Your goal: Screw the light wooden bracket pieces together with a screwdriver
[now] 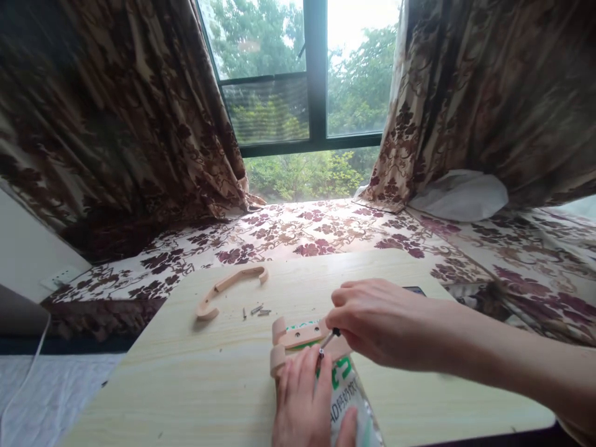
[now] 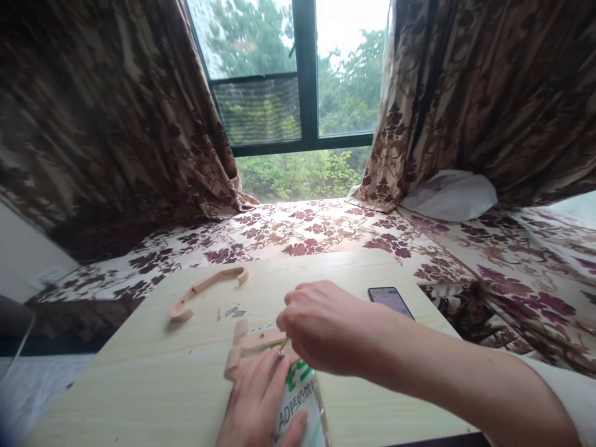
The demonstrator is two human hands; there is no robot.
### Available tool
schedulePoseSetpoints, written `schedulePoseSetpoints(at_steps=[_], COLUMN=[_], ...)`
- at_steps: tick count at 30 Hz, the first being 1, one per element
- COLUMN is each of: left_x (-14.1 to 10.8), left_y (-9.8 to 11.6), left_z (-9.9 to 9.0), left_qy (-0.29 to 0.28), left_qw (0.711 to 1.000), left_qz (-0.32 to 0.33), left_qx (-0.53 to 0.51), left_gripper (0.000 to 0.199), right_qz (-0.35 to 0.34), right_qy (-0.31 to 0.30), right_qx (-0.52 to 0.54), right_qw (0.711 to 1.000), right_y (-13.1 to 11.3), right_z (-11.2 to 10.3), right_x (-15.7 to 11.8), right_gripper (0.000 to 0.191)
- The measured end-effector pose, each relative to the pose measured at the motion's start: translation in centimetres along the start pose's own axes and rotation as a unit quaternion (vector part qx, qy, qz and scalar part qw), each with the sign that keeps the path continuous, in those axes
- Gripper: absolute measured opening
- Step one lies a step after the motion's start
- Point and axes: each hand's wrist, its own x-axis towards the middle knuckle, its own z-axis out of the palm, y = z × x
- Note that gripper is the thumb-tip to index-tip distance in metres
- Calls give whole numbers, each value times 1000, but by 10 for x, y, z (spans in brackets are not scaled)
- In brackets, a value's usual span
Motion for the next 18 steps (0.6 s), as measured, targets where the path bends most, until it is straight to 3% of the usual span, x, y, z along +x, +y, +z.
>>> schedulePoseSetpoints(at_steps=[6, 10, 18], left_x=[-7, -10, 0], left_y=[0, -1, 6], left_z=[10, 13, 6], left_qy=[19, 24, 69], left_qw=[1000, 999, 997], left_qz=[-8, -18, -35], left_qx=[-1, -13, 6], left_gripper=[55, 57, 42], right_qz=[-33, -48, -93], right_qy=[-40, -34, -57], right_qx=[-53, -71, -129], right_qw=[997, 996, 986], right_y=[-6, -5, -17], right_z=[-3, -3, -10], right_x=[10, 15, 42], right_gripper=[17, 18, 18])
